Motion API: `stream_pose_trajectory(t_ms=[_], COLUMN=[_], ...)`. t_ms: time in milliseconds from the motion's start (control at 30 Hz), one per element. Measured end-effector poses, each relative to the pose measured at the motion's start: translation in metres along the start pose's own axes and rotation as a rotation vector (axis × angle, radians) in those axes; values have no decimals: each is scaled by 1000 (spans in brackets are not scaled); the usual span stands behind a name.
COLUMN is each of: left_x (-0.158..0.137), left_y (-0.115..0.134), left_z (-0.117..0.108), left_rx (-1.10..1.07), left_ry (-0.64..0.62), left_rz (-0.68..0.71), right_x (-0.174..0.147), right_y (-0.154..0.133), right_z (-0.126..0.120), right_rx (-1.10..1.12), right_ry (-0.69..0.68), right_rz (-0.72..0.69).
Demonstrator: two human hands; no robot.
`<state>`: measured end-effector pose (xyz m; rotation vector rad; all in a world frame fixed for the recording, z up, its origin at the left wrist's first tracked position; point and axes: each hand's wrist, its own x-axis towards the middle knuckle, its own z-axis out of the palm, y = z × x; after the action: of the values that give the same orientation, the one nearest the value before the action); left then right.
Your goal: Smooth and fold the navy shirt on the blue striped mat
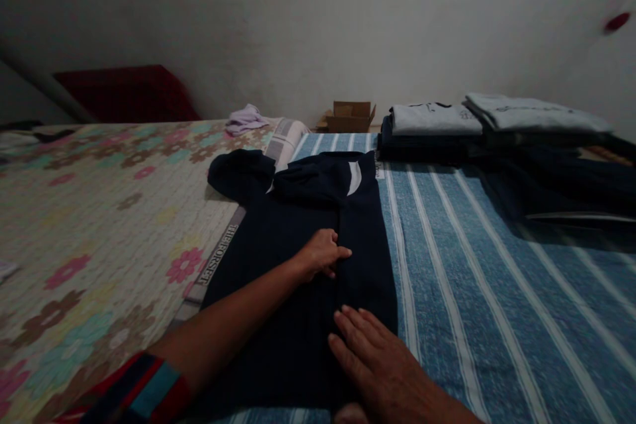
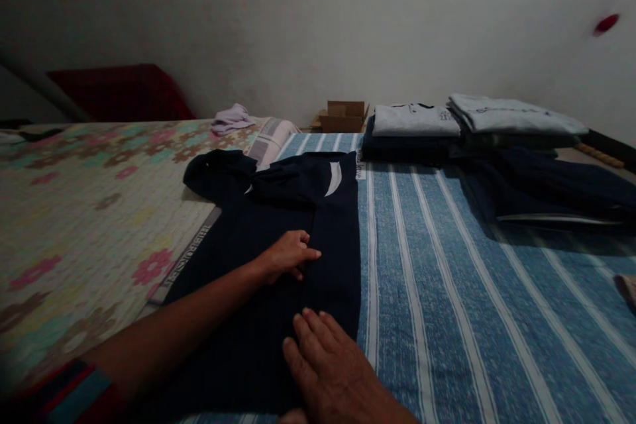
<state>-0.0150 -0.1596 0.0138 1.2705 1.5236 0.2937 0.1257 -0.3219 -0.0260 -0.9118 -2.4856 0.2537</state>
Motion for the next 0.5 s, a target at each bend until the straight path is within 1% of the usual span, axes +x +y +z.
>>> stream_pose_trajectory(t_ms=[100, 233, 300, 333, 400, 467, 500], left_x=[-8, -6, -4, -4, -4, -8, -11], left_y=[-8, -12, -12, -12, -12, -10, -7], left_z=[3, 5, 4, 3, -1, -5, -6], left_rx=[79, 156, 173, 196, 284, 458, 575], left_ry=[-7, 34, 55, 61, 60, 74, 110], left_rz=[17, 77, 95, 98, 90, 111, 144], right_x=[1, 6, 9, 11, 13, 15, 15], right_y=[2, 4, 5, 6, 10, 16, 19], right_z=[5, 12, 22, 31, 56, 85, 98], right_rx=[-32, -140, -191, -212, -241, -255, -262], right_ry=[19, 146, 205, 237, 329, 442, 482], right_rz=[-34, -92, -97, -89, -80, -91, -97])
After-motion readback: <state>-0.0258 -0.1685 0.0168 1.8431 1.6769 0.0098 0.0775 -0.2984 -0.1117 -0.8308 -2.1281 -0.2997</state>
